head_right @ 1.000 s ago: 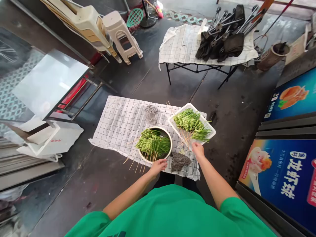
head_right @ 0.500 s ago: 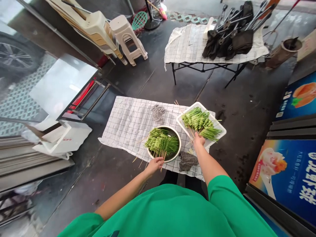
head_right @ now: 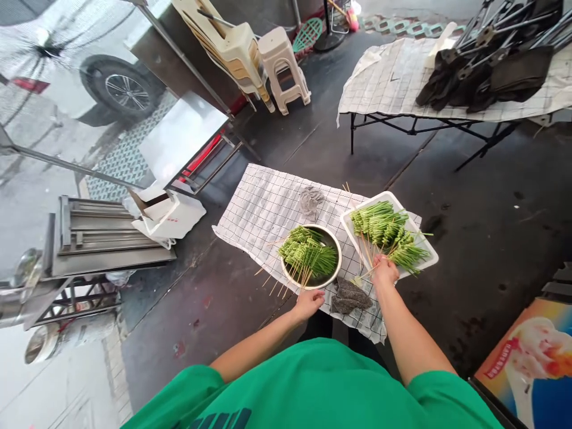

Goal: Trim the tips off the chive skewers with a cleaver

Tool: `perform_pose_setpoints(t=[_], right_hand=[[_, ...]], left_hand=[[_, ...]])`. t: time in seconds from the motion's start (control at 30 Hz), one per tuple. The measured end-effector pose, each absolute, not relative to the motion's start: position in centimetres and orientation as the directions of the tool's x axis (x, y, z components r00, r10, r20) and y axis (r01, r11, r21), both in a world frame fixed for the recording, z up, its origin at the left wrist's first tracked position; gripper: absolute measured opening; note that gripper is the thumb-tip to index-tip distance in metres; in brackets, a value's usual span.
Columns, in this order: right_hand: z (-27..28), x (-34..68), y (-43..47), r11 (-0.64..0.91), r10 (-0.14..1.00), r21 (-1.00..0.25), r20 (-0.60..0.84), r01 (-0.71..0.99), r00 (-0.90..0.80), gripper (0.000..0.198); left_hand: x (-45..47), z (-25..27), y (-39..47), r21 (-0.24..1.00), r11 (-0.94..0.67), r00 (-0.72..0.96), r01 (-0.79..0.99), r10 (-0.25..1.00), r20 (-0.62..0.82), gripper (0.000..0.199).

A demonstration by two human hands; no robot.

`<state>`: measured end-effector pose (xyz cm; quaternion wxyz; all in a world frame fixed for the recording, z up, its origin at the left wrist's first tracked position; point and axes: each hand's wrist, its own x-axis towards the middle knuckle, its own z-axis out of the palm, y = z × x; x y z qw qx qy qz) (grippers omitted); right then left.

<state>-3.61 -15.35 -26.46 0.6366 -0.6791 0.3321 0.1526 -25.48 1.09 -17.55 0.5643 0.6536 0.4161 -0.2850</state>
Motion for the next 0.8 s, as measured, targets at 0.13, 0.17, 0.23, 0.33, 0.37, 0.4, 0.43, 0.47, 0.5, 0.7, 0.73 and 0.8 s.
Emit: perform_pose_setpoints(t=[0.13,0.17,0.23,0.33,0.37,0.4,0.43,0.47,0.5,0.7,0.73,0.8], right_hand=[[-25.2,-3.7,-17.5,0.077,-0.373,-0.748,-0.635,-0.659,0.677,0.017],[-24.8,-3.7,-18.0,0.083,-0.382,-0.750,-0.632,-0.656,0.674,0.018],[-23.7,-3.9,-19.0,0.096,-0.379,-0.754,-0.631,-0.650,0.676,0.023],[-21.8,-4.1,-19.9,0.136,-0.325,-0.752,-0.649,-0.645,0.688,0.031],[-21.1,-4.2,-20.1,0.157,-0.288,-0.748,-0.659,-0.645,0.694,0.034],[-20.2,-4.3,-20.3,0.173,-0.248,-0.744,-0.667,-0.645,0.703,0.037],[-19.3,-4.4,-20.4,0.175,-0.210,-0.744,-0.669,-0.645,0.713,0.040],[-18.2,-4.5,-20.3,0.160,-0.180,-0.749,-0.662,-0.643,0.727,0.043],[-17.1,-4.8,-20.2,0.127,-0.160,-0.762,-0.648,-0.636,0.745,0.045],[-9.6,-6.9,-15.8,-0.160,0.032,-0.832,-0.542,-0.531,0.840,0.042],[-8.7,-7.0,-14.3,-0.203,0.093,-0.836,-0.535,-0.510,0.840,0.041],[-7.8,-6.7,-10.7,-0.272,0.200,-0.843,-0.520,-0.463,0.830,0.042]], left_hand=[[-24.4,-17.2,-0.4,0.513,-0.043,0.509,0.857,0.213,-0.834,0.039],[-24.2,-17.1,-0.7,0.513,-0.044,0.510,0.857,0.215,-0.833,0.040],[-23.8,-16.9,-1.2,0.514,-0.037,0.508,0.857,0.224,-0.831,0.039],[-23.4,-16.5,-1.7,0.515,-0.013,0.502,0.857,0.245,-0.829,0.038],[-23.2,-16.5,-1.8,0.517,-0.002,0.501,0.856,0.250,-0.828,0.037],[-23.1,-16.4,-1.8,0.521,0.011,0.501,0.854,0.253,-0.827,0.037],[-22.9,-16.4,-1.8,0.526,0.025,0.503,0.850,0.254,-0.826,0.036],[-22.7,-16.4,-1.6,0.532,0.040,0.507,0.845,0.253,-0.824,0.036],[-22.5,-16.5,-1.4,0.540,0.059,0.511,0.839,0.252,-0.822,0.035],[-20.8,-17.0,2.5,0.592,0.201,0.540,0.780,0.261,-0.800,0.035],[-20.8,-16.9,3.6,0.597,0.222,0.542,0.770,0.264,-0.798,0.035],[-21.5,-16.4,6.0,0.606,0.271,0.543,0.748,0.277,-0.793,0.035]])
